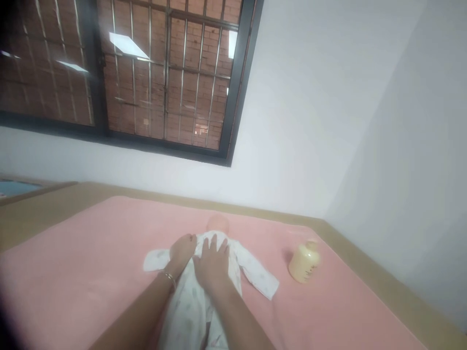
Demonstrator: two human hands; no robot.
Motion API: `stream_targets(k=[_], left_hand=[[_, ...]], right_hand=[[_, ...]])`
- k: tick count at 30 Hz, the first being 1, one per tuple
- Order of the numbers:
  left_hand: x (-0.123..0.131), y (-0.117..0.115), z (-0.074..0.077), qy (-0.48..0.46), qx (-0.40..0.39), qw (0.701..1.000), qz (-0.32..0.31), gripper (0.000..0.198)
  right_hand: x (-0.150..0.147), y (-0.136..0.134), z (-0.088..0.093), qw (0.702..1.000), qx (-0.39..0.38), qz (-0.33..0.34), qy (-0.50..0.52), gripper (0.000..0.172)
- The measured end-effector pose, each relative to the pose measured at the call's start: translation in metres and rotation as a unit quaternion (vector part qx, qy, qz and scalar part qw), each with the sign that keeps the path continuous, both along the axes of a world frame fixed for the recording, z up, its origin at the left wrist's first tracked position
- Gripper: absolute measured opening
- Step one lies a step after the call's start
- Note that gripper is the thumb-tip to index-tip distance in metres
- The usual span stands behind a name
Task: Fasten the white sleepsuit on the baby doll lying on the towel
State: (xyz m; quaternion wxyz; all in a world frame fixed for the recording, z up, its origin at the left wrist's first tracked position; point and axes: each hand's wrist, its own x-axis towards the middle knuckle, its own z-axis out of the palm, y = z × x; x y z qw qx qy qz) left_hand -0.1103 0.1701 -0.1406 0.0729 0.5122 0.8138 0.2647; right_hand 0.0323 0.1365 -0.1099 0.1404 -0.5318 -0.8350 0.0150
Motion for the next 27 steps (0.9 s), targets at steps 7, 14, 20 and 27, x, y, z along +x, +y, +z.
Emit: stream_targets(k=[7, 14, 20, 27], left_hand=[[0.001, -0.002, 0.004, -0.002, -0.005, 1.000, -0.006, 0.048], [0.001, -0.001, 0.004, -0.006, -0.015, 1.000, -0.007, 0.045], [0.002, -0.002, 0.005, -0.003, -0.005, 1.000, -0.010, 0.047], [0.001, 0.001, 0.002, 0.013, -0.009, 1.000, -0.004, 0.047]], right_hand=[[0.018, 0.021, 0.007, 0.999, -0.026, 0.017, 0.022, 0.061], [0.009, 0.011, 0.010, 0.985, -0.001, 0.174, -0.006, 0.052], [0.008, 0.019, -0.004, 0.999, -0.016, -0.031, 0.026, 0.061], [0.016, 0.024, 0.007, 0.984, 0.011, 0.177, 0.020, 0.049]])
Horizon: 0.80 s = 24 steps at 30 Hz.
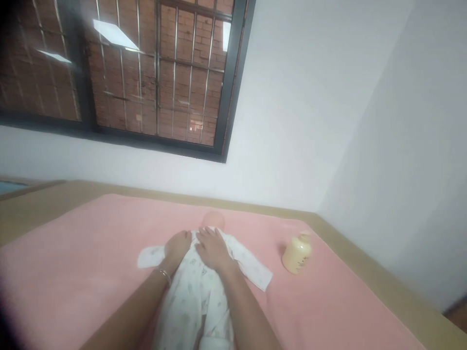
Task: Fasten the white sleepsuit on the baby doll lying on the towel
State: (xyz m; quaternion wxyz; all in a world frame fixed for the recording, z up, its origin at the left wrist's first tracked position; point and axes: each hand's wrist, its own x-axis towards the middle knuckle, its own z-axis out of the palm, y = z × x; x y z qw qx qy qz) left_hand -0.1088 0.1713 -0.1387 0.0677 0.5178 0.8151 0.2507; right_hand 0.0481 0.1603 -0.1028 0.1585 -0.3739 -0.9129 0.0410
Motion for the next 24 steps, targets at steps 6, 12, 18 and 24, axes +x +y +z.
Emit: stream_targets(k=[6, 12, 18, 24], left_hand=[[-0.002, 0.001, -0.003, -0.006, 0.004, 1.000, -0.008, 0.047], [-0.002, 0.001, -0.003, 0.011, -0.002, 1.000, -0.009, 0.048], [0.001, 0.000, 0.003, 0.004, -0.007, 1.000, -0.009, 0.048], [0.000, 0.000, 0.002, 0.009, -0.009, 1.000, -0.009, 0.047]], right_hand=[[-0.009, -0.020, -0.006, 0.983, -0.036, -0.179, 0.008, 0.071], [-0.015, -0.019, 0.002, 0.999, -0.005, -0.035, -0.004, 0.060], [-0.006, -0.019, 0.000, 0.970, -0.064, -0.235, -0.003, 0.076], [-0.008, -0.018, 0.005, 1.000, -0.005, -0.008, -0.028, 0.060]])
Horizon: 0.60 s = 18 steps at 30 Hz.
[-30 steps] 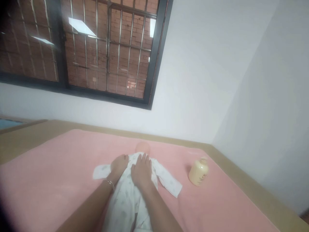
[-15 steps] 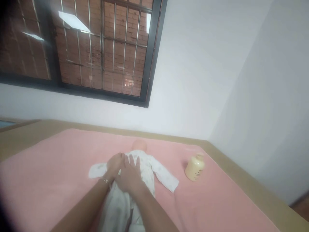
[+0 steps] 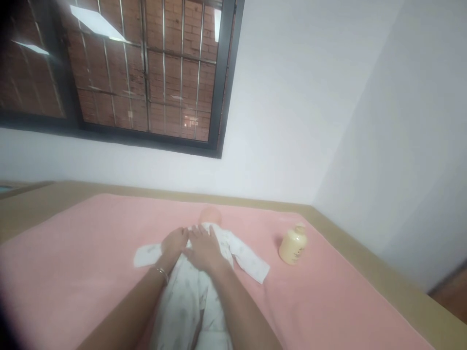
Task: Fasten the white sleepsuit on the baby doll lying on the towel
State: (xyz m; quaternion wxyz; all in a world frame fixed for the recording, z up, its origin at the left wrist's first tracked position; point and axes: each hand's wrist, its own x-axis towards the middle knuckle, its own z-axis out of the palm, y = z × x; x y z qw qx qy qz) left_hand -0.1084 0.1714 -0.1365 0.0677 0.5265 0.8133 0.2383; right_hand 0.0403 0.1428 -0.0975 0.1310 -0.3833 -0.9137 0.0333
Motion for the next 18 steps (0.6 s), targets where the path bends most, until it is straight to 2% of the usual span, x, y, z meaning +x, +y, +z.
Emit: stream_targets(k=[1, 3, 5, 6, 8, 10, 13, 15, 18], left_hand=[[0.001, -0.001, 0.001, 0.003, 0.002, 1.000, -0.001, 0.047], [0.001, -0.002, 0.002, 0.006, 0.007, 1.000, -0.005, 0.048], [0.002, -0.003, 0.002, 0.002, 0.010, 1.000, -0.006, 0.047], [0.001, -0.002, 0.002, 0.000, 0.009, 1.000, -0.003, 0.047], [0.001, -0.001, 0.001, -0.003, 0.004, 1.000, 0.003, 0.046], [0.001, 0.000, 0.002, 0.001, 0.000, 1.000, 0.006, 0.046], [0.001, -0.001, 0.004, 0.013, 0.001, 1.000, -0.005, 0.049], [0.001, -0.003, 0.007, 0.011, 0.002, 1.000, -0.015, 0.050], [0.000, -0.004, 0.011, -0.008, -0.005, 1.000, -0.014, 0.048]], right_hand=[[0.002, 0.007, 0.002, 1.000, -0.008, -0.027, 0.011, 0.059], [0.005, 0.016, 0.001, 0.992, -0.031, -0.122, 0.029, 0.061], [0.003, 0.015, -0.006, 0.977, -0.037, -0.205, 0.036, 0.066], [0.000, 0.011, -0.011, 0.974, -0.029, -0.223, 0.036, 0.069], [-0.005, 0.002, -0.017, 0.978, -0.003, -0.205, 0.028, 0.072], [-0.006, -0.002, -0.017, 0.990, 0.017, -0.140, 0.020, 0.068], [0.005, 0.010, -0.007, 0.999, 0.002, -0.041, 0.021, 0.054], [0.018, 0.023, -0.001, 0.997, -0.020, -0.064, 0.045, 0.053], [0.034, 0.034, 0.003, 0.978, -0.067, -0.184, 0.068, 0.063]])
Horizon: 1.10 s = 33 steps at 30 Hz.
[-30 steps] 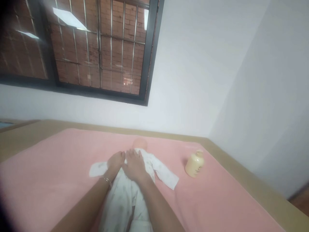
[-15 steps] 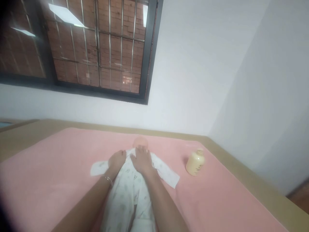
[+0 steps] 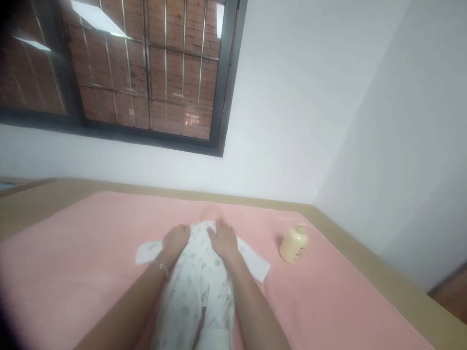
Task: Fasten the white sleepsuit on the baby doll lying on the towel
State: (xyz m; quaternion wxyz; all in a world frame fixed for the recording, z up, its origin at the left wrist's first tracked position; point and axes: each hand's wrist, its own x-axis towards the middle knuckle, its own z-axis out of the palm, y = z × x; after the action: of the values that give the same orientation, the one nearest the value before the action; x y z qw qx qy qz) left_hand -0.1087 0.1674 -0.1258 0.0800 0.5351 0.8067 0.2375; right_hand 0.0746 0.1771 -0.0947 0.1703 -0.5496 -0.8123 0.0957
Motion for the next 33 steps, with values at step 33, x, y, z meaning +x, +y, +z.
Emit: stream_targets(k=[33], left_hand=[[0.047, 0.027, 0.015, 0.088, 0.001, 0.994, -0.058, 0.042]], right_hand=[[-0.020, 0.019, 0.023, 0.995, -0.058, -0.046, -0.061, 0.052]])
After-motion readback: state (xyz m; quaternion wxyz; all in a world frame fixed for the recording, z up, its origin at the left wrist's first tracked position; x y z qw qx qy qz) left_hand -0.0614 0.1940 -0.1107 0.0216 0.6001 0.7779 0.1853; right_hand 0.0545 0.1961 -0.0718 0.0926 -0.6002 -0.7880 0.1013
